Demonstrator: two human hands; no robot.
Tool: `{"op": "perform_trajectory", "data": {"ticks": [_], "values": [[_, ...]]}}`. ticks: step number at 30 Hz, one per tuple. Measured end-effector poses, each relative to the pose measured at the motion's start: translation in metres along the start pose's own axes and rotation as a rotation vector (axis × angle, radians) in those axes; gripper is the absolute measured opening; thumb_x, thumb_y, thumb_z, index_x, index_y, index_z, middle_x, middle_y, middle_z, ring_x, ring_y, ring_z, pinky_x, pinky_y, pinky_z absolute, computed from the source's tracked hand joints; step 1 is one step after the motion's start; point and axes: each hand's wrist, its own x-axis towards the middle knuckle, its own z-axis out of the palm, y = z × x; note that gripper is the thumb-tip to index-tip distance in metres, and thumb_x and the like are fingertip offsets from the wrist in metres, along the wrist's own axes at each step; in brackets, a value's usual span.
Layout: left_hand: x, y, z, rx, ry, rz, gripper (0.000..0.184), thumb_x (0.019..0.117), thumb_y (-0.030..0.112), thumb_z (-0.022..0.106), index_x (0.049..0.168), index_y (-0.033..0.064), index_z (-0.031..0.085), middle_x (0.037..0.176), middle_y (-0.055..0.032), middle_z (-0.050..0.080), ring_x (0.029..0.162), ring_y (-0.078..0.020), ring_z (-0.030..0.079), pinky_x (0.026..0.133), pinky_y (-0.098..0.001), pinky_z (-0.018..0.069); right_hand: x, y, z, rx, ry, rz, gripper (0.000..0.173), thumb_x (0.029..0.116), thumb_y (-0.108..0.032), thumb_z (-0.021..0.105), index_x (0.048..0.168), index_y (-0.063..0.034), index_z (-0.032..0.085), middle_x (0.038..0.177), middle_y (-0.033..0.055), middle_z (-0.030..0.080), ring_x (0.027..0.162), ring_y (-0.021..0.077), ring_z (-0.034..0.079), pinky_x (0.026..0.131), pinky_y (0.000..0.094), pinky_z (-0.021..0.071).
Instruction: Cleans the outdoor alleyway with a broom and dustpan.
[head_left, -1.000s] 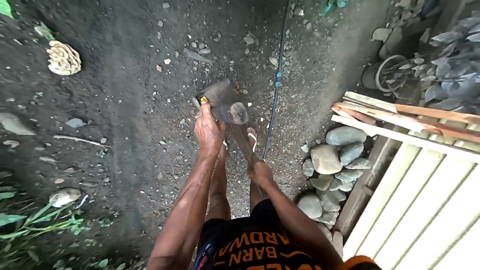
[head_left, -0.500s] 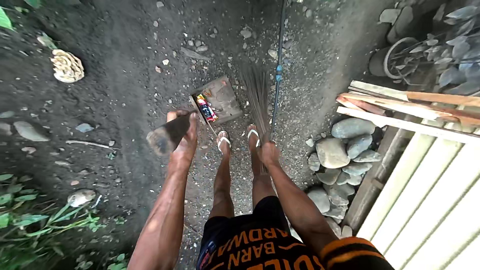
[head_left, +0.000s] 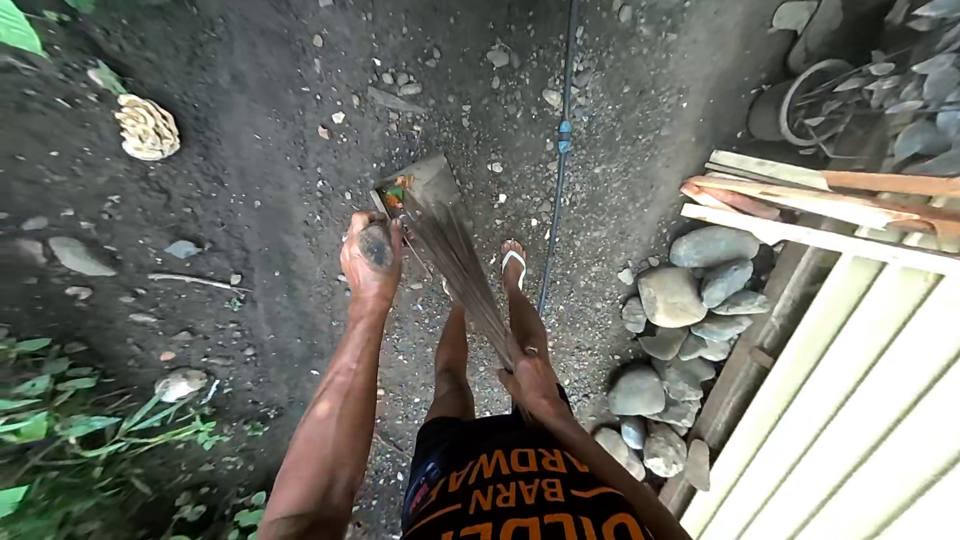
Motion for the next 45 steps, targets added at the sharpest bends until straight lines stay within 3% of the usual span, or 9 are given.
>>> {"op": "perform_trajectory", "data": {"ticks": [8, 10, 13, 17, 20, 25, 32, 39, 45], "values": [[-0.007, -0.041, -0.027, -0.265, 0.080, -0.003, 0.035, 0.0991, 0.021, 0.067, 0.123, -0.0054, 0.062, 0.120, -0.0207, 0.068, 0.113, -0.0249, 0.066, 0.102, -0.0428, 0.0519, 0.008, 0.053, -0.043, 0.246, 0.057, 0.091, 0.082, 0.0909, -0.038, 0.072, 0.161, -0.0185, 0.035, 0.127, 0.0194, 0.068, 0.114, 0.0381, 0.068, 0.097, 0.0614, 0.0535], [-0.011, -0.058, -0.042, -0.448, 0.181, -0.057, 0.035, 0.0959, 0.011, 0.068, 0.119, -0.0131, 0.058, 0.114, -0.0202, 0.067, 0.106, -0.0170, 0.065, 0.097, -0.0342, 0.0533, -0.006, 0.077, -0.049, 0.325, 0.076, 0.080, 0.082, 0.0888, -0.039, 0.074, 0.160, -0.0189, 0.039, 0.126, 0.0194, 0.069, 0.114, 0.0379, 0.068, 0.097, 0.0626, 0.0522], [-0.030, -0.062, -0.087, -0.631, 0.268, -0.228, 0.035, 0.0971, 0.008, 0.065, 0.124, -0.0099, 0.053, 0.110, -0.0111, 0.064, 0.092, -0.0080, 0.063, 0.083, -0.0295, 0.0569, -0.038, 0.119, -0.051, 0.376, 0.153, 0.087, 0.076, 0.0874, -0.038, 0.075, 0.156, -0.0203, 0.046, 0.124, 0.0190, 0.069, 0.112, 0.0377, 0.068, 0.097, 0.0633, 0.0522], [-0.073, -0.066, -0.154, -0.811, 0.362, -0.372, 0.028, 0.1016, 0.012, 0.060, 0.126, 0.0009, 0.052, 0.104, -0.0031, 0.066, 0.086, -0.0094, 0.069, 0.072, -0.0302, 0.0618, -0.099, 0.171, -0.034, 0.415, 0.221, 0.201, 0.075, 0.0904, -0.035, 0.075, 0.157, -0.0202, 0.043, 0.126, 0.0216, 0.068, 0.114, 0.0413, 0.067, 0.097, 0.0637, 0.0519], [-0.081, -0.071, -0.153, -0.937, 0.345, -0.363, 0.020, 0.1039, 0.015, 0.054, 0.121, 0.0061, 0.052, 0.101, -0.0020, 0.068, 0.083, -0.0122, 0.070, 0.068, -0.0316, 0.0613, -0.126, 0.201, -0.018, 0.521, 0.313, 0.261, 0.073, 0.0900, -0.035, 0.076, 0.154, -0.0170, 0.046, 0.123, 0.0218, 0.069, 0.112, 0.0408, 0.068, 0.097, 0.0629, 0.0524], [-0.045, 0.042, -0.069, -1.084, 0.344, -0.375, 0.024, 0.1029, 0.013, 0.059, 0.122, 0.0000, 0.054, 0.103, -0.0095, 0.064, 0.087, -0.0176, 0.067, 0.075, -0.0382, 0.0606, -0.131, 0.244, -0.020, 0.718, 0.432, 0.326, 0.062, 0.0868, -0.031, 0.080, 0.141, -0.0095, 0.059, 0.119, 0.0226, 0.070, 0.111, 0.0399, 0.067, 0.096, 0.0621, 0.0521], [0.006, 0.199, 0.024, -1.187, 0.336, -0.351, 0.023, 0.1041, 0.013, 0.055, 0.124, 0.0010, 0.054, 0.109, -0.0136, 0.064, 0.095, -0.0230, 0.065, 0.079, -0.0432, 0.0588, -0.091, 0.323, -0.107, 0.768, 0.461, 0.282, 0.061, 0.0870, -0.031, 0.080, 0.141, -0.0121, 0.060, 0.121, 0.0219, 0.070, 0.114, 0.0393, 0.066, 0.098, 0.0619, 0.0508], [0.023, 0.389, 0.089, -1.103, 0.423, -0.400, 0.033, 0.1041, 0.014, 0.056, 0.133, -0.0009, 0.051, 0.117, -0.0180, 0.061, 0.098, -0.0244, 0.064, 0.081, -0.0411, 0.0578, -0.060, 0.416, -0.295, 0.603, 0.412, 0.122, 0.061, 0.0900, -0.034, 0.077, 0.141, -0.0071, 0.057, 0.123, 0.0230, 0.068, 0.114, 0.0403, 0.066, 0.098, 0.0616, 0.0513], [0.042, 0.483, 0.108, -1.025, 0.446, -0.422, 0.039, 0.1040, 0.015, 0.057, 0.139, -0.0005, 0.048, 0.126, -0.0205, 0.058, 0.109, -0.0279, 0.062, 0.088, -0.0458, 0.0568, -0.041, 0.433, -0.434, 0.674, 0.423, 0.055, 0.065, 0.0884, -0.031, 0.077, 0.144, -0.0058, 0.055, 0.127, 0.0241, 0.066, 0.119, 0.0403, 0.064, 0.102, 0.0615, 0.0499]]}}
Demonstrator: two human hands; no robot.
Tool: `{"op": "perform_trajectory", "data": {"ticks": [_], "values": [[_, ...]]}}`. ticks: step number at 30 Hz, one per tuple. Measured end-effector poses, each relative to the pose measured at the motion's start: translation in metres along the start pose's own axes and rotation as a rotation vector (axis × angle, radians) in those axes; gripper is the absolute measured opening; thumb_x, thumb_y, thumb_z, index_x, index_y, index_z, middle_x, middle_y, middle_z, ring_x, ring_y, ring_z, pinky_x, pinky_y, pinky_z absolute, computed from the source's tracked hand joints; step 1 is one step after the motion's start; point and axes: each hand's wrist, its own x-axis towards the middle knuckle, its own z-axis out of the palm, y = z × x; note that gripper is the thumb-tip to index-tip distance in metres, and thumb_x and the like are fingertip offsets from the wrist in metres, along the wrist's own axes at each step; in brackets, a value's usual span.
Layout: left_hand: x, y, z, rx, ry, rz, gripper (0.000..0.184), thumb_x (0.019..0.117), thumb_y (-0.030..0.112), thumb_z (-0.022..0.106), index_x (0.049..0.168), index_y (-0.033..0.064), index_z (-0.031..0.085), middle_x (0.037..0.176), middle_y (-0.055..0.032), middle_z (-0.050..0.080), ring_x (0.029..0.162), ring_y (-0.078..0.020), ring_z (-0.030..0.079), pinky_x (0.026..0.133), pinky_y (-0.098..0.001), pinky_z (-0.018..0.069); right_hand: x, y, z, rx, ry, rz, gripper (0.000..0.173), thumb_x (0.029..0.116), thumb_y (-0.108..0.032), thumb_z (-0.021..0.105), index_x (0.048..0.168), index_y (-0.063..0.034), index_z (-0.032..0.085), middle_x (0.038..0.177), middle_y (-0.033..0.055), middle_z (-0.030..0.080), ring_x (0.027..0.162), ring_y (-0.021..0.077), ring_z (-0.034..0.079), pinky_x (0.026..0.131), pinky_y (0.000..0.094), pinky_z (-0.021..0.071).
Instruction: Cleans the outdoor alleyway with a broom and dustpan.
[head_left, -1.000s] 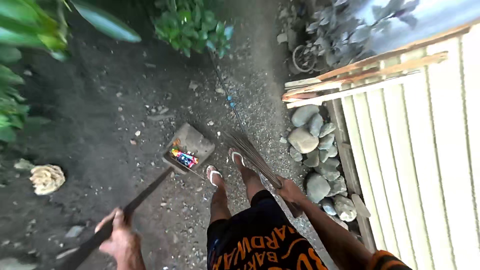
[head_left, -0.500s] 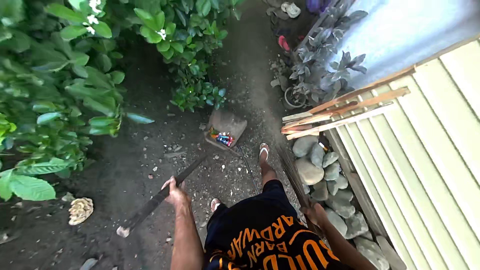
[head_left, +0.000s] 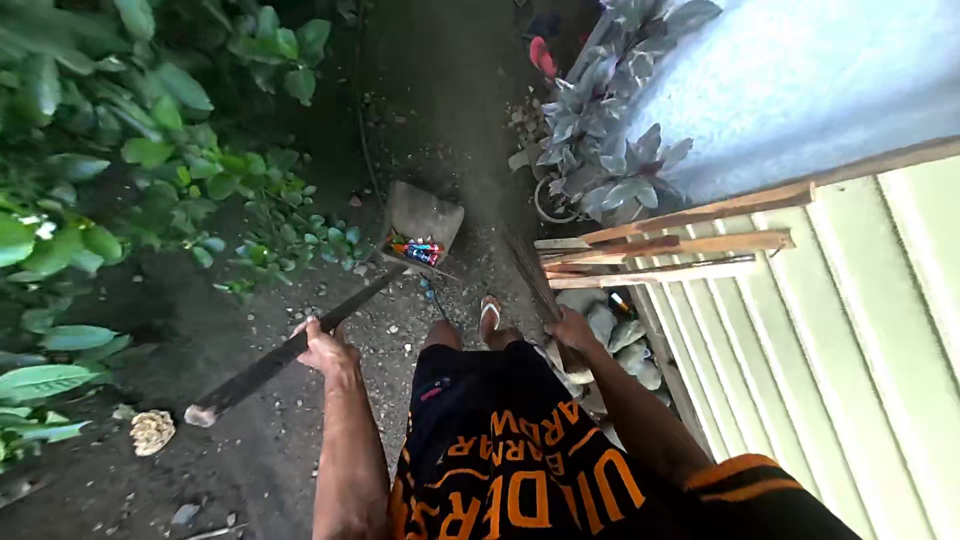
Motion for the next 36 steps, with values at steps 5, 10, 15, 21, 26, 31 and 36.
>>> {"op": "perform_trajectory", "data": {"ticks": [5, 10, 15, 21, 26, 31, 36], "values": [[0.002, -0.006, 0.068, 0.087, -0.017, 0.042, 0.038, 0.1038, 0.015, 0.057, 0.137, -0.0018, 0.050, 0.125, -0.0222, 0.059, 0.107, -0.0298, 0.063, 0.087, -0.0475, 0.0571, 0.047, -0.058, -0.031, 0.023, 0.003, 0.007, 0.070, 0.0906, -0.032, 0.075, 0.151, -0.0079, 0.049, 0.134, 0.0228, 0.063, 0.124, 0.0384, 0.061, 0.105, 0.0592, 0.0482], [0.016, -0.021, 0.156, 0.190, -0.072, 0.101, 0.035, 0.1026, 0.015, 0.061, 0.132, -0.0021, 0.053, 0.118, -0.0201, 0.062, 0.100, -0.0271, 0.065, 0.083, -0.0451, 0.0580, 0.101, -0.107, -0.057, 0.043, 0.048, 0.031, 0.071, 0.0921, -0.035, 0.072, 0.154, -0.0100, 0.046, 0.130, 0.0208, 0.066, 0.120, 0.0373, 0.064, 0.102, 0.0583, 0.0503], [0.024, -0.035, 0.269, 0.336, -0.198, 0.203, 0.034, 0.1014, 0.015, 0.063, 0.127, -0.0049, 0.056, 0.108, -0.0144, 0.064, 0.091, -0.0169, 0.063, 0.082, -0.0364, 0.0558, 0.199, -0.168, -0.097, 0.015, 0.081, 0.115, 0.058, 0.0979, -0.030, 0.066, 0.148, -0.0051, 0.051, 0.129, 0.0235, 0.066, 0.120, 0.0394, 0.064, 0.101, 0.0591, 0.0506], [0.012, -0.062, 0.382, 0.590, -0.460, 0.427, 0.039, 0.1019, 0.026, 0.064, 0.124, -0.0054, 0.059, 0.111, -0.0162, 0.067, 0.102, -0.0180, 0.065, 0.095, -0.0374, 0.0530, 0.304, -0.239, -0.085, -0.010, -0.056, 0.117, 0.047, 0.0948, -0.029, 0.072, 0.123, 0.0075, 0.065, 0.126, 0.0295, 0.065, 0.118, 0.0439, 0.063, 0.100, 0.0622, 0.0501], [-0.018, -0.057, 0.427, 0.737, -0.662, 0.426, 0.043, 0.1038, 0.028, 0.061, 0.130, -0.0045, 0.056, 0.117, -0.0217, 0.067, 0.107, -0.0284, 0.067, 0.098, -0.0459, 0.0543, 0.239, -0.232, -0.080, -0.147, -0.275, -0.002, 0.058, 0.0983, -0.039, 0.062, 0.148, -0.0108, 0.053, 0.126, 0.0214, 0.068, 0.115, 0.0395, 0.066, 0.095, 0.0636, 0.0526], [-0.017, -0.064, 0.439, 0.816, -0.663, 0.396, 0.048, 0.1000, 0.033, 0.066, 0.131, -0.0019, 0.056, 0.118, -0.0219, 0.067, 0.107, -0.0315, 0.067, 0.097, -0.0504, 0.0540, 0.174, -0.216, -0.130, -0.161, -0.250, 0.026, 0.078, 0.0942, -0.041, 0.069, 0.161, -0.0195, 0.035, 0.128, 0.0233, 0.066, 0.115, 0.0434, 0.065, 0.094, 0.0646, 0.0522], [-0.009, -0.056, 0.452, 0.867, -0.688, 0.417, 0.048, 0.0996, 0.034, 0.067, 0.129, -0.0022, 0.057, 0.116, -0.0229, 0.067, 0.108, -0.0345, 0.067, 0.098, -0.0524, 0.0528, 0.244, -0.230, -0.183, -0.131, 0.032, 0.036, 0.063, 0.0995, -0.037, 0.065, 0.152, -0.0062, 0.047, 0.119, 0.0256, 0.069, 0.111, 0.0437, 0.067, 0.095, 0.0635, 0.0521]]}}
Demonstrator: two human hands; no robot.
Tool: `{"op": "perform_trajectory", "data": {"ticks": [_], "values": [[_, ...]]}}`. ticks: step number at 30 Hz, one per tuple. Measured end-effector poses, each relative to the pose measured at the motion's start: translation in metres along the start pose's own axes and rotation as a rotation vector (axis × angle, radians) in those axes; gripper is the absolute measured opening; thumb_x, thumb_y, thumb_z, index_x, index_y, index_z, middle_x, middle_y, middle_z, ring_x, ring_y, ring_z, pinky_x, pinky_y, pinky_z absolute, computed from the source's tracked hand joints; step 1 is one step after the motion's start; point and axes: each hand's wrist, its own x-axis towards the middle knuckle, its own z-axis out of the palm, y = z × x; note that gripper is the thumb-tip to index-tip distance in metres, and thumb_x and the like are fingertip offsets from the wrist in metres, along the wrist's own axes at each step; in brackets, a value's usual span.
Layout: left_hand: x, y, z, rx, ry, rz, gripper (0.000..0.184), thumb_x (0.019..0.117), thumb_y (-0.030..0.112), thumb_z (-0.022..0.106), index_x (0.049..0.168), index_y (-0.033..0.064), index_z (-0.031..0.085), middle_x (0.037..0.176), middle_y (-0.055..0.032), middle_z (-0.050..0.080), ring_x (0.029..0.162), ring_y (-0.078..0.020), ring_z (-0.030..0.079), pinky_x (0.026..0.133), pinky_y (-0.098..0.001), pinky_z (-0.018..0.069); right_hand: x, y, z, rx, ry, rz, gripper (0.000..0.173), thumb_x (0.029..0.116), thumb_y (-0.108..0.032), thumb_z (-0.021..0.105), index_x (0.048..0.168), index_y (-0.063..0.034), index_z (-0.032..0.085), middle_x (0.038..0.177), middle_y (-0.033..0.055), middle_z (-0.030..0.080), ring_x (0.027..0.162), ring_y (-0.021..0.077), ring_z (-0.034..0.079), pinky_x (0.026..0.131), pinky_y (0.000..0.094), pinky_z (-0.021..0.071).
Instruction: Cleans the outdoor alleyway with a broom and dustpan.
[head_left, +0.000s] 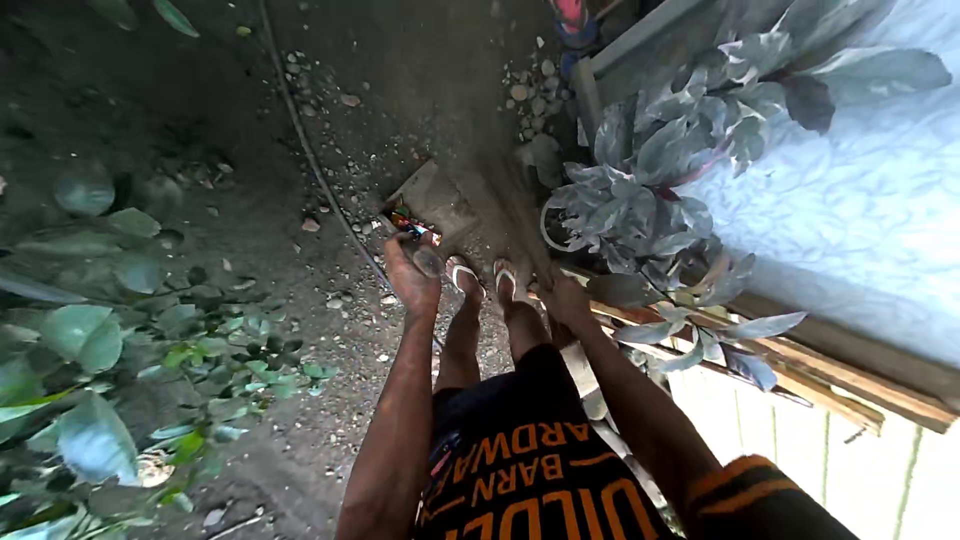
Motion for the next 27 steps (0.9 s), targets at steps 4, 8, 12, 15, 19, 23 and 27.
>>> {"op": "perform_trajectory", "data": {"ticks": [4, 8, 12, 15, 19, 23, 27], "values": [[0.002, 0.000, 0.007, 0.010, 0.024, 0.030, 0.046, 0.1002, 0.035, 0.067, 0.129, -0.0005, 0.057, 0.114, -0.0221, 0.067, 0.105, -0.0355, 0.067, 0.095, -0.0548, 0.0534, 0.102, -0.033, -0.013, -0.074, 0.073, 0.085, 0.055, 0.0970, -0.035, 0.067, 0.138, 0.0013, 0.056, 0.122, 0.0278, 0.067, 0.112, 0.0448, 0.067, 0.090, 0.0650, 0.0534], [0.009, 0.004, 0.010, 0.005, 0.054, -0.038, 0.043, 0.1004, 0.035, 0.067, 0.126, 0.0012, 0.059, 0.109, -0.0195, 0.068, 0.101, -0.0324, 0.068, 0.092, -0.0532, 0.0539, 0.106, -0.047, -0.010, -0.214, -0.096, -0.078, 0.040, 0.0961, -0.035, 0.069, 0.114, 0.0004, 0.070, 0.114, 0.0260, 0.070, 0.107, 0.0443, 0.068, 0.089, 0.0655, 0.0535], [0.007, 0.015, 0.007, 0.025, 0.020, -0.098, 0.047, 0.1002, 0.037, 0.066, 0.131, 0.0029, 0.057, 0.114, -0.0209, 0.069, 0.103, -0.0359, 0.069, 0.092, -0.0574, 0.0546, 0.011, -0.029, -0.008, -0.283, -0.332, -0.113, 0.058, 0.0939, -0.036, 0.069, 0.144, -0.0091, 0.056, 0.127, 0.0230, 0.067, 0.115, 0.0429, 0.066, 0.094, 0.0671, 0.0519], [0.007, 0.004, 0.002, 0.042, 0.023, -0.124, 0.044, 0.1009, 0.037, 0.065, 0.129, 0.0034, 0.059, 0.113, -0.0212, 0.069, 0.099, -0.0369, 0.069, 0.088, -0.0590, 0.0555, -0.039, -0.018, -0.013, -0.298, -0.345, -0.144, 0.060, 0.0969, -0.034, 0.063, 0.151, -0.0122, 0.048, 0.126, 0.0227, 0.067, 0.112, 0.0431, 0.067, 0.091, 0.0653, 0.0532], [-0.010, -0.015, -0.027, -0.109, 0.101, -0.137, 0.038, 0.1030, 0.028, 0.062, 0.131, 0.0017, 0.058, 0.122, -0.0168, 0.067, 0.110, -0.0264, 0.066, 0.098, -0.0478, 0.0536, -0.043, -0.005, -0.044, -0.253, -0.370, -0.132, 0.073, 0.0942, -0.044, 0.066, 0.157, -0.0163, 0.043, 0.124, 0.0211, 0.069, 0.113, 0.0404, 0.067, 0.094, 0.0643, 0.0531], [-0.035, -0.029, -0.064, -0.195, 0.259, -0.186, 0.034, 0.1001, 0.017, 0.065, 0.124, -0.0069, 0.061, 0.120, -0.0197, 0.068, 0.113, -0.0236, 0.066, 0.104, -0.0417, 0.0512, -0.021, -0.022, -0.076, -0.236, -0.235, -0.095, 0.076, 0.0919, -0.040, 0.071, 0.158, -0.0166, 0.042, 0.129, 0.0212, 0.067, 0.117, 0.0404, 0.065, 0.097, 0.0638, 0.0518], [-0.052, -0.038, -0.082, -0.235, 0.486, -0.130, 0.028, 0.0943, 0.008, 0.070, 0.112, -0.0131, 0.063, 0.108, -0.0202, 0.071, 0.103, -0.0175, 0.069, 0.097, -0.0323, 0.0546, 0.029, -0.072, -0.083, -0.342, -0.107, -0.103, 0.064, 0.0964, -0.034, 0.066, 0.153, -0.0089, 0.048, 0.129, 0.0238, 0.066, 0.118, 0.0424, 0.065, 0.098, 0.0632, 0.0512]]}}
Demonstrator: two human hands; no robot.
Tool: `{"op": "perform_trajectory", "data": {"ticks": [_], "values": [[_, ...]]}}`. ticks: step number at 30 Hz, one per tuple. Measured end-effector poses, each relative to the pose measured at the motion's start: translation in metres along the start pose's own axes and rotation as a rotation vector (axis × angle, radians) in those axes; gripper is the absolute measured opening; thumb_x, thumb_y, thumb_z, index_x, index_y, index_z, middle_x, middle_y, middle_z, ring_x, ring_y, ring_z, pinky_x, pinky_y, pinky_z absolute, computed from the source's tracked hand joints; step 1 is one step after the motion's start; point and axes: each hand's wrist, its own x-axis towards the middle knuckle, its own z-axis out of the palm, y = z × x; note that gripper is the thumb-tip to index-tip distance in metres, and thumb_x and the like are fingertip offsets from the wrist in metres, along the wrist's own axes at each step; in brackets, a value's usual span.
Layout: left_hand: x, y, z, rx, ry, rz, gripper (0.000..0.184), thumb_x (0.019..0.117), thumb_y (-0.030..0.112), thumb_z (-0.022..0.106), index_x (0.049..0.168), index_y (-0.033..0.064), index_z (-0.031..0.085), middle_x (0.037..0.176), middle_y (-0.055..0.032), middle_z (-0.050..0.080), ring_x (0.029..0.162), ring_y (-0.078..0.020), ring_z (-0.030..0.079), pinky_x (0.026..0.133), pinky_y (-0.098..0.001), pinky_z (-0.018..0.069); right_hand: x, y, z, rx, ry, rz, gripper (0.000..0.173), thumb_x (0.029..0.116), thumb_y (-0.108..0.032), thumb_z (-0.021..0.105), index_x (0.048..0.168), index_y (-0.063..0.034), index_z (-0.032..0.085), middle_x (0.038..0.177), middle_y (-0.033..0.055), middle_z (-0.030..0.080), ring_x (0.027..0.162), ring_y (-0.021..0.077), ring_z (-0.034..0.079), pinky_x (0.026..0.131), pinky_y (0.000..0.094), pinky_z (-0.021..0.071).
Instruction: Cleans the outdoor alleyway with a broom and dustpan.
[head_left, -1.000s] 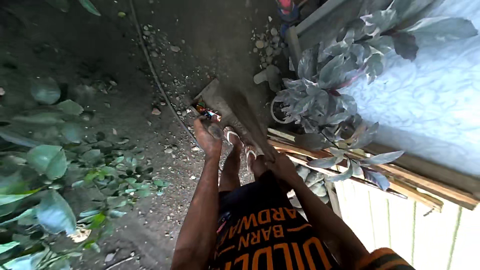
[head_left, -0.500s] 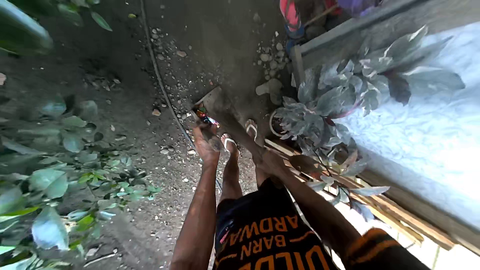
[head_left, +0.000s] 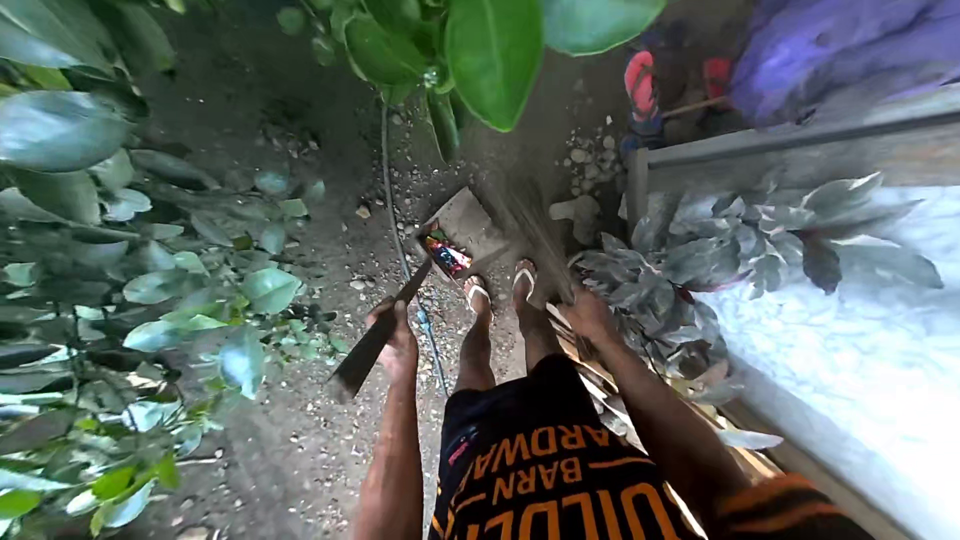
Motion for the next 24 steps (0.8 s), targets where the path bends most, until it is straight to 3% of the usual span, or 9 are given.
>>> {"op": "perform_trajectory", "data": {"ticks": [3, 6, 10, 12, 14, 15, 18, 22, 24], "values": [[0.004, 0.010, 0.007, 0.094, 0.072, -0.042, 0.030, 0.0947, 0.011, 0.070, 0.112, -0.0122, 0.063, 0.104, -0.0187, 0.070, 0.099, -0.0154, 0.068, 0.095, -0.0301, 0.0535, 0.052, -0.040, -0.001, -0.077, 0.084, -0.001, 0.044, 0.0987, -0.029, 0.065, 0.132, 0.0003, 0.064, 0.122, 0.0272, 0.068, 0.115, 0.0444, 0.066, 0.096, 0.0636, 0.0509], [0.020, 0.020, 0.035, 0.281, -0.017, -0.151, 0.036, 0.0980, 0.022, 0.069, 0.119, -0.0070, 0.065, 0.110, -0.0230, 0.071, 0.106, -0.0298, 0.069, 0.100, -0.0464, 0.0524, 0.104, -0.072, 0.023, -0.179, 0.093, -0.011, 0.034, 0.0985, -0.030, 0.065, 0.113, 0.0008, 0.070, 0.117, 0.0251, 0.070, 0.109, 0.0433, 0.068, 0.088, 0.0640, 0.0542], [0.044, 0.041, 0.075, 0.473, -0.180, -0.295, 0.056, 0.0991, 0.045, 0.066, 0.131, -0.0004, 0.061, 0.113, -0.0270, 0.070, 0.109, -0.0450, 0.067, 0.098, -0.0617, 0.0498, 0.083, -0.088, 0.046, -0.337, -0.085, -0.152, 0.041, 0.1036, -0.020, 0.053, 0.139, 0.0008, 0.057, 0.128, 0.0291, 0.064, 0.117, 0.0474, 0.064, 0.095, 0.0649, 0.0513], [0.045, 0.045, 0.084, 0.523, -0.214, -0.291, 0.065, 0.0979, 0.053, 0.064, 0.137, 0.0016, 0.056, 0.112, -0.0284, 0.070, 0.106, -0.0487, 0.067, 0.093, -0.0652, 0.0506, 0.045, -0.067, 0.059, -0.356, -0.119, -0.207, 0.037, 0.1029, -0.020, 0.052, 0.132, -0.0017, 0.063, 0.127, 0.0286, 0.065, 0.116, 0.0481, 0.064, 0.093, 0.0668, 0.0516], [0.046, 0.045, 0.087, 0.538, -0.238, -0.289, 0.072, 0.0951, 0.058, 0.065, 0.139, 0.0022, 0.054, 0.113, -0.0278, 0.069, 0.107, -0.0479, 0.067, 0.093, -0.0652, 0.0508, 0.000, -0.043, 0.064, -0.318, -0.142, -0.205, 0.036, 0.1036, -0.020, 0.052, 0.134, -0.0045, 0.063, 0.126, 0.0286, 0.066, 0.112, 0.0487, 0.066, 0.091, 0.0672, 0.0525], [0.045, 0.045, 0.084, 0.533, -0.251, -0.299, 0.073, 0.0946, 0.058, 0.066, 0.139, 0.0020, 0.054, 0.112, -0.0271, 0.070, 0.107, -0.0466, 0.068, 0.094, -0.0642, 0.0509, -0.023, -0.032, 0.066, -0.290, -0.147, -0.194, 0.038, 0.1040, -0.022, 0.053, 0.137, -0.0053, 0.062, 0.124, 0.0282, 0.067, 0.111, 0.0484, 0.067, 0.090, 0.0661, 0.0537], [0.052, 0.046, 0.067, 0.459, -0.240, -0.287, 0.063, 0.0970, 0.047, 0.068, 0.136, -0.0006, 0.059, 0.114, -0.0239, 0.071, 0.111, -0.0402, 0.068, 0.100, -0.0580, 0.0504, -0.069, -0.016, 0.052, -0.148, -0.145, -0.143, 0.043, 0.0986, -0.034, 0.061, 0.128, -0.0041, 0.067, 0.118, 0.0242, 0.070, 0.106, 0.0443, 0.070, 0.086, 0.0641, 0.0558], [0.052, 0.044, 0.024, 0.311, -0.089, -0.333, 0.052, 0.0985, 0.031, 0.069, 0.132, -0.0079, 0.059, 0.124, -0.0285, 0.067, 0.121, -0.0400, 0.064, 0.108, -0.0545, 0.0456, -0.096, -0.004, 0.017, 0.119, -0.177, -0.103, 0.067, 0.0923, -0.041, 0.070, 0.149, -0.0116, 0.052, 0.121, 0.0208, 0.070, 0.110, 0.0397, 0.068, 0.093, 0.0626, 0.0535], [0.054, 0.045, 0.005, 0.186, 0.009, -0.373, 0.050, 0.0990, 0.028, 0.069, 0.132, -0.0083, 0.059, 0.125, -0.0283, 0.066, 0.120, -0.0374, 0.064, 0.108, -0.0524, 0.0466, -0.097, -0.002, -0.002, 0.292, -0.133, -0.122, 0.074, 0.0893, -0.040, 0.075, 0.153, -0.0136, 0.048, 0.121, 0.0206, 0.070, 0.110, 0.0380, 0.068, 0.095, 0.0620, 0.0530]]}}
